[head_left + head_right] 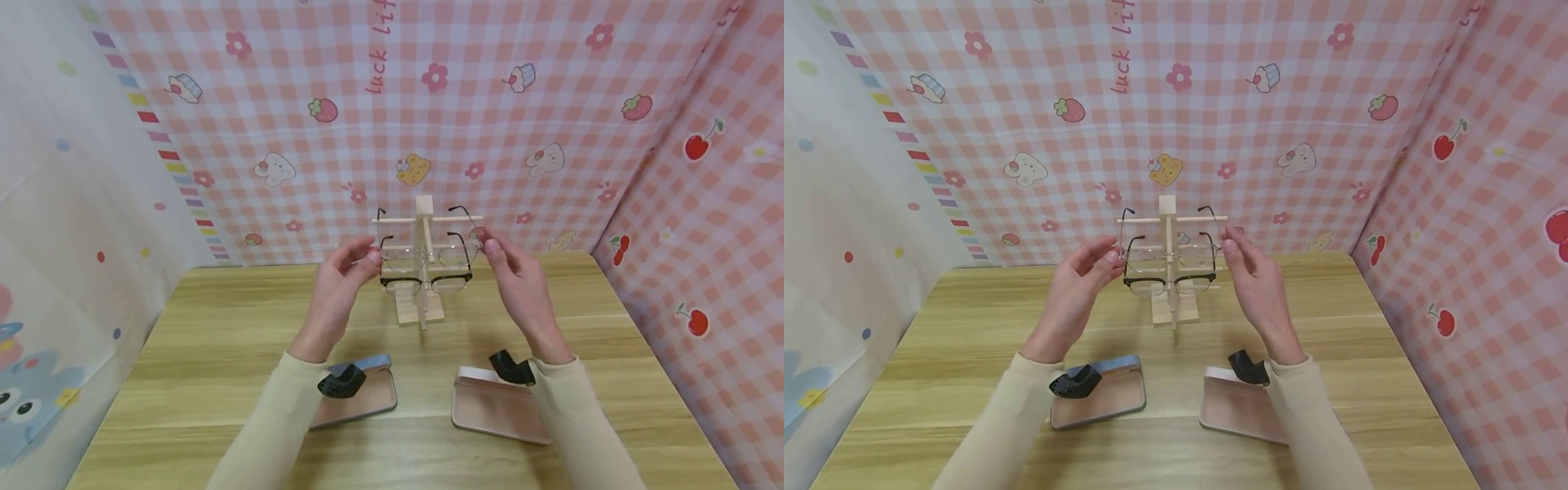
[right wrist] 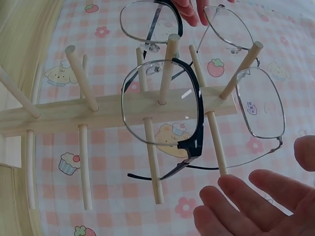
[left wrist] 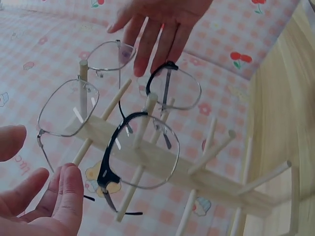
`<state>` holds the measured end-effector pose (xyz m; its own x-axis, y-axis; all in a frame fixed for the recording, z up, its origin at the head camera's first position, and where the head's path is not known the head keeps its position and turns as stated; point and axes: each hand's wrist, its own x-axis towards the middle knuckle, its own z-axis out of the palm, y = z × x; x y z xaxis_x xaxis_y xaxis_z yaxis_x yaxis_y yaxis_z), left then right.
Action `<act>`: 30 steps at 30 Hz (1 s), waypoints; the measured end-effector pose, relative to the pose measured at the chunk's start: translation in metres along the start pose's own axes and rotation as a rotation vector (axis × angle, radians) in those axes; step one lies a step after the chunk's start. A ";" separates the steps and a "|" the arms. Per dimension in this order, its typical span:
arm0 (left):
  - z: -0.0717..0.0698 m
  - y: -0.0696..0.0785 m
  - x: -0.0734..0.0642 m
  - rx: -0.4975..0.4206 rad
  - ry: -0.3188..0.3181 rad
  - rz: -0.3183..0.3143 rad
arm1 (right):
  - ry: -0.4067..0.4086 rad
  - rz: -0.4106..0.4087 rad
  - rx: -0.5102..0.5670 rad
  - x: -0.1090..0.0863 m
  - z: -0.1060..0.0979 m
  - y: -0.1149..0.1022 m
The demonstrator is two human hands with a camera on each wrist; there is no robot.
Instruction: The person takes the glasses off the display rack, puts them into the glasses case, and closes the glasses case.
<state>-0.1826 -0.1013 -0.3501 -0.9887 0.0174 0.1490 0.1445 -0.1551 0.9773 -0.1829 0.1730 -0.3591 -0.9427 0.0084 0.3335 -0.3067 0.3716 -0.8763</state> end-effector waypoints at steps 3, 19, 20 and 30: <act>0.003 -0.001 0.001 -0.047 0.002 -0.003 | 0.017 -0.003 0.027 0.001 0.003 0.000; 0.008 -0.002 0.005 -0.145 0.063 -0.025 | 0.056 -0.038 0.120 0.006 0.008 -0.007; 0.008 -0.002 0.005 -0.153 0.065 -0.028 | 0.057 -0.045 0.134 0.006 0.008 -0.007; 0.010 0.003 0.002 -0.231 0.069 -0.054 | 0.079 -0.089 0.158 0.002 0.006 -0.013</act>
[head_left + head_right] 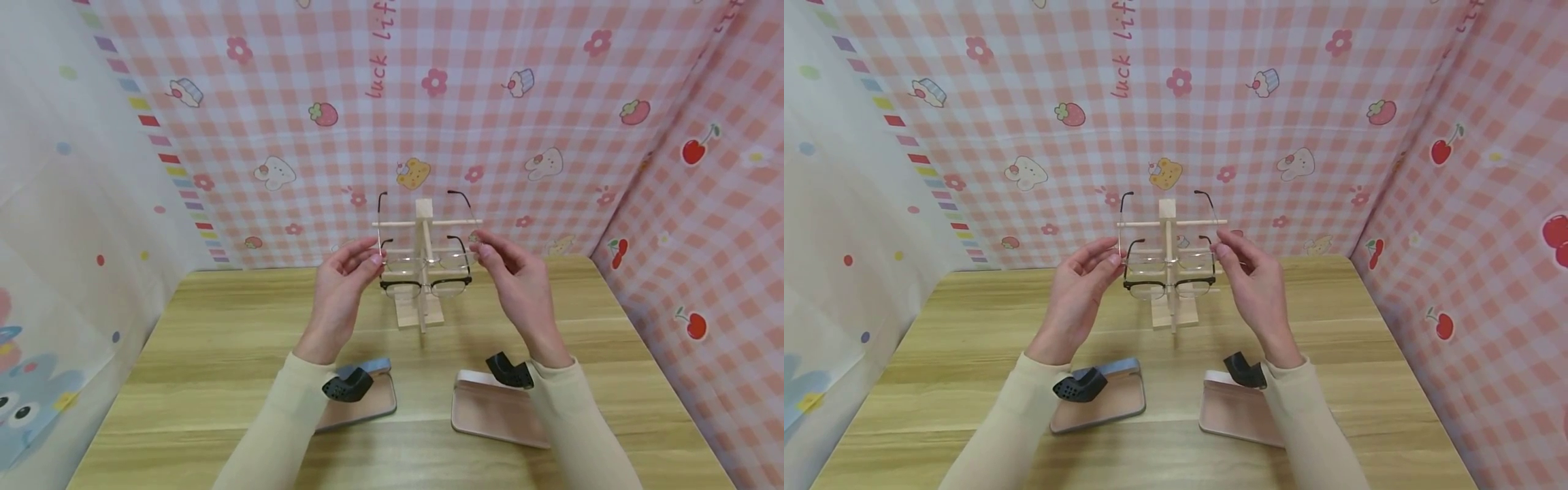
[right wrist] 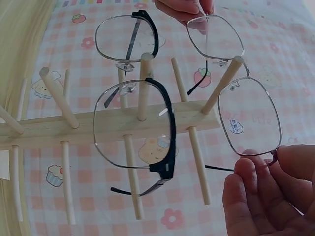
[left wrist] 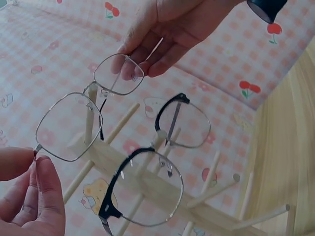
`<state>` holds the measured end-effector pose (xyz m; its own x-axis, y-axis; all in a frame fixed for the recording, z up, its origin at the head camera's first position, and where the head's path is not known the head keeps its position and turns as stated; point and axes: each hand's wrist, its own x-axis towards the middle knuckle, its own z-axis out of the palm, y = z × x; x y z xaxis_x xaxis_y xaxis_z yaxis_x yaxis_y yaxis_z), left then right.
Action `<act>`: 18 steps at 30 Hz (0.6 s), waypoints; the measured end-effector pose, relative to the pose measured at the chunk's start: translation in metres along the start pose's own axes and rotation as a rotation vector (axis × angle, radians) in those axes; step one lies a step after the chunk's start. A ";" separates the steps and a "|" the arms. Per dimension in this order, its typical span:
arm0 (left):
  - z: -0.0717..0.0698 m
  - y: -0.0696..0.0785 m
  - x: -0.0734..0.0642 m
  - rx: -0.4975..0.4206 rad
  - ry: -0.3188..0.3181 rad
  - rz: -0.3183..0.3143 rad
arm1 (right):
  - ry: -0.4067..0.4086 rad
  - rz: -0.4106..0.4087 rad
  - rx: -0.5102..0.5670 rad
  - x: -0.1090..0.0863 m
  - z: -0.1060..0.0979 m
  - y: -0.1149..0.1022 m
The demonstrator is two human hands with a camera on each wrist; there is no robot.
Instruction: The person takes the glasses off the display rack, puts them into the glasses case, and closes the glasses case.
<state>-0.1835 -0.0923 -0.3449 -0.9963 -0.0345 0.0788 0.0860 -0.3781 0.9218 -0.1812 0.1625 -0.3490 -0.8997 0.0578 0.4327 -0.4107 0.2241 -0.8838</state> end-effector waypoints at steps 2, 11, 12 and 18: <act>0.001 0.001 -0.002 -0.011 0.004 0.001 | 0.007 -0.006 0.001 -0.002 -0.001 -0.003; 0.003 0.006 -0.011 -0.006 -0.006 0.039 | 0.037 -0.091 0.023 -0.011 -0.003 -0.011; 0.003 0.006 -0.012 -0.004 -0.008 0.045 | 0.038 -0.098 0.025 -0.012 -0.003 -0.012; 0.003 0.008 -0.017 0.012 -0.025 0.084 | 0.073 -0.121 0.010 -0.018 -0.004 -0.016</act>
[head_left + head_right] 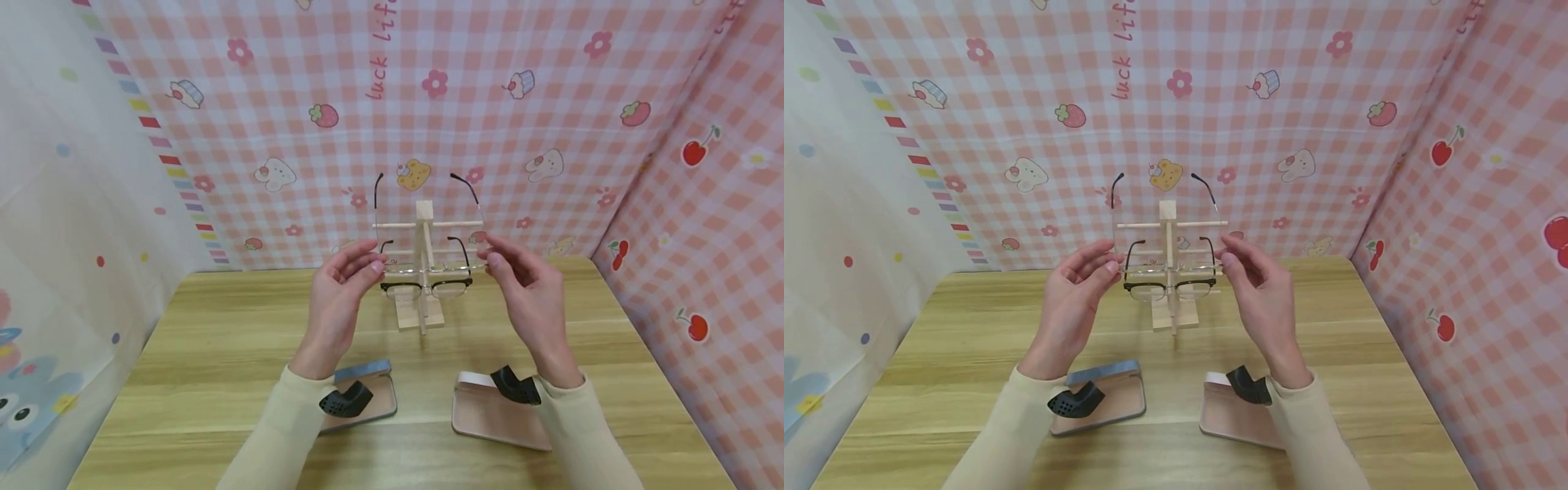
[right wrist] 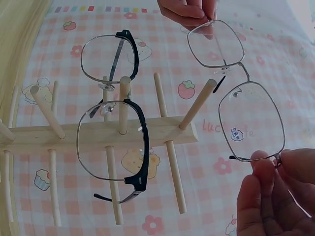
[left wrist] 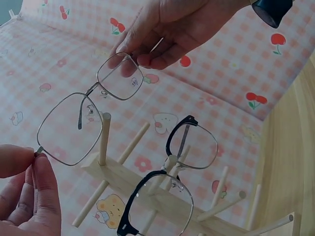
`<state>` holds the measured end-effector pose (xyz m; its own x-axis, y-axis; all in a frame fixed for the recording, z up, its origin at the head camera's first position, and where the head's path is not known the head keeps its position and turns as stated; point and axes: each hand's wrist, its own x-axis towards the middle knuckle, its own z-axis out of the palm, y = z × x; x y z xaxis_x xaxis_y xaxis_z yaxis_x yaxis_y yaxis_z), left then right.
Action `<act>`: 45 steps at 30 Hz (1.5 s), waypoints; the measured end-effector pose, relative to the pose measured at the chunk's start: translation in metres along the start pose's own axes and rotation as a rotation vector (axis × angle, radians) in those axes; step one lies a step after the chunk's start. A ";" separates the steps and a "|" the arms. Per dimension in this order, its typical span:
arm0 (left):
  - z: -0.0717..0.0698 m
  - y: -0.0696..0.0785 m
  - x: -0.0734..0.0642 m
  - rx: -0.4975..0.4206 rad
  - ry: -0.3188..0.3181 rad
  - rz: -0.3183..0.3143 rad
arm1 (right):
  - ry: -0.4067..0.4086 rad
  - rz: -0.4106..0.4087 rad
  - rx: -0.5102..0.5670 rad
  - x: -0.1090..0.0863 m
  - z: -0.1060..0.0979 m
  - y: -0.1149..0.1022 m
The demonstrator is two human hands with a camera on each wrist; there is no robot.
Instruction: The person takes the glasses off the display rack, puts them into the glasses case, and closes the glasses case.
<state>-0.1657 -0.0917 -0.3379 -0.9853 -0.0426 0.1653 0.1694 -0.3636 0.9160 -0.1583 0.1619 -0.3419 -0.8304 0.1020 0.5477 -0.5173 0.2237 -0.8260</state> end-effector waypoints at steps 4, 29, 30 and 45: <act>0.000 0.002 -0.004 0.014 -0.008 0.026 | 0.019 -0.003 0.021 -0.003 0.000 -0.002; -0.006 0.009 -0.022 0.008 -0.015 0.050 | 0.010 -0.017 0.012 -0.023 0.000 -0.006; -0.006 0.009 -0.023 0.013 -0.014 0.050 | 0.011 -0.017 0.008 -0.024 0.000 -0.006; -0.011 0.004 -0.031 0.052 -0.031 0.083 | 0.031 -0.004 -0.003 -0.036 0.004 -0.005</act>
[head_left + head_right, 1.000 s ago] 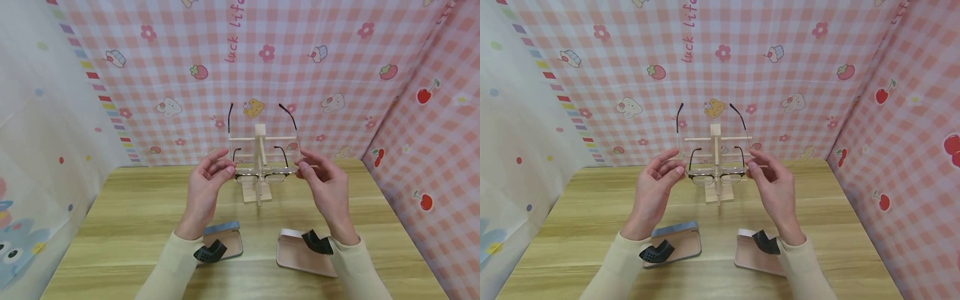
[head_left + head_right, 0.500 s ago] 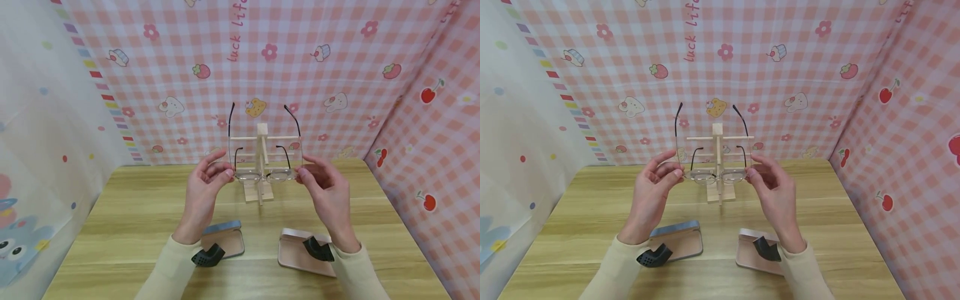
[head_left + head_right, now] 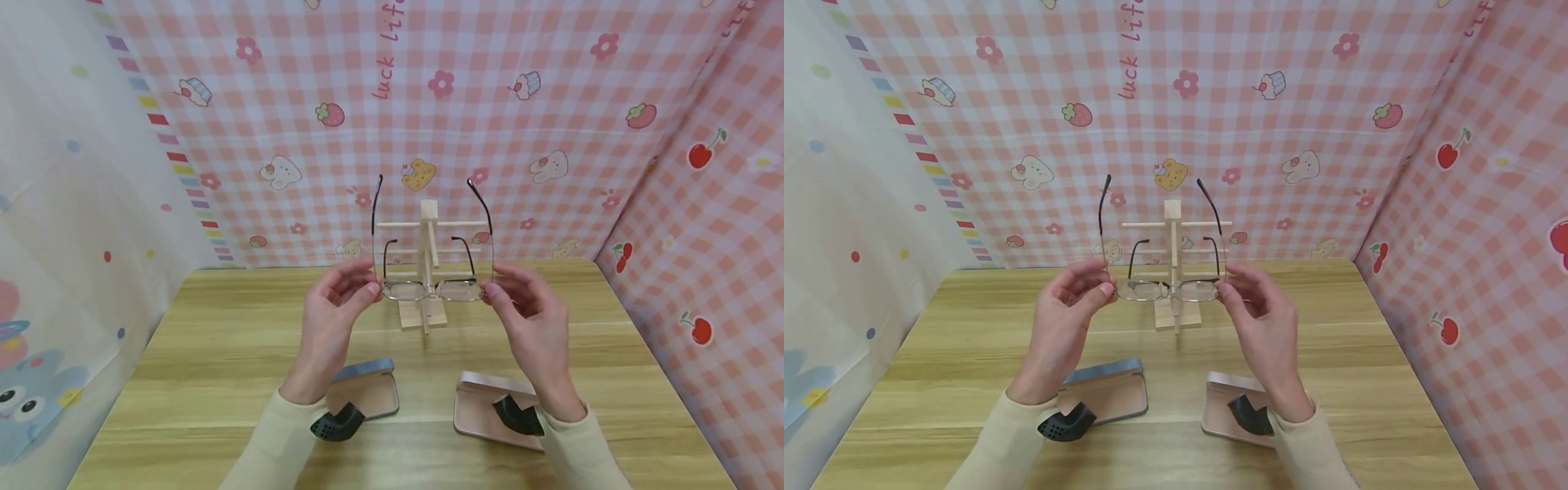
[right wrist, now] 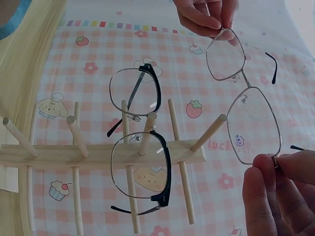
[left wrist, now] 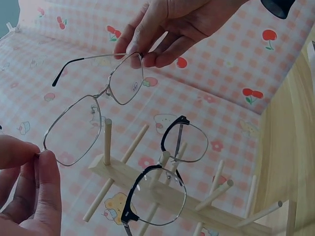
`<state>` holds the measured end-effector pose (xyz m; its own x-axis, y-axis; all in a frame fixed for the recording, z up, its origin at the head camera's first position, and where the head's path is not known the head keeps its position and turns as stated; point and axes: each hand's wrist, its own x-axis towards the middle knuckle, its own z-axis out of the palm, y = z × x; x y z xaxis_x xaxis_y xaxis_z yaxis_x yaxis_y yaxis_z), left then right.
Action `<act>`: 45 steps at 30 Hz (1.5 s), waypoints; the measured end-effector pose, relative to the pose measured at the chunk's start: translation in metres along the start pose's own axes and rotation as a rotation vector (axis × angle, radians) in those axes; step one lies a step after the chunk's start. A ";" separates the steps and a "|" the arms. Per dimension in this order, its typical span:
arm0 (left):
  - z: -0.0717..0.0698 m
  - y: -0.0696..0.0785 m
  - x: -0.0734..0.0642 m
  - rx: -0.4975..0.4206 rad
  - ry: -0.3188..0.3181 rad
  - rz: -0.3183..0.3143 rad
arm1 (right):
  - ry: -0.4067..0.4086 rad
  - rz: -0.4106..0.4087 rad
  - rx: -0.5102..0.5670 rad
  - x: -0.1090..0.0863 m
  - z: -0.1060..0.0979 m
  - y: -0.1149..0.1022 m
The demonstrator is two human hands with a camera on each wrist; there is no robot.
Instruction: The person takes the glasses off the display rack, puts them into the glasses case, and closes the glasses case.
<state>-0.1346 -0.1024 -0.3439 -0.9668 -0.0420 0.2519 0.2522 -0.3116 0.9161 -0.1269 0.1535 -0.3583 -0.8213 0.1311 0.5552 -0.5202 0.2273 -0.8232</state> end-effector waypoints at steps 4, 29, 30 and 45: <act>-0.002 -0.001 -0.002 0.018 0.000 0.003 | -0.004 -0.005 0.006 -0.001 0.001 0.000; -0.008 -0.003 -0.007 0.066 0.023 0.008 | -0.073 -0.097 -0.020 -0.005 0.002 0.005; -0.009 -0.004 -0.007 0.065 0.024 0.008 | -0.075 -0.104 -0.022 -0.005 0.002 0.005; -0.010 -0.004 -0.007 0.069 0.044 0.007 | -0.087 -0.096 -0.070 -0.006 0.005 0.005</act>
<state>-0.1291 -0.1102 -0.3527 -0.9656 -0.0855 0.2455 0.2592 -0.2446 0.9343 -0.1257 0.1495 -0.3666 -0.7875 0.0224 0.6159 -0.5819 0.3023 -0.7550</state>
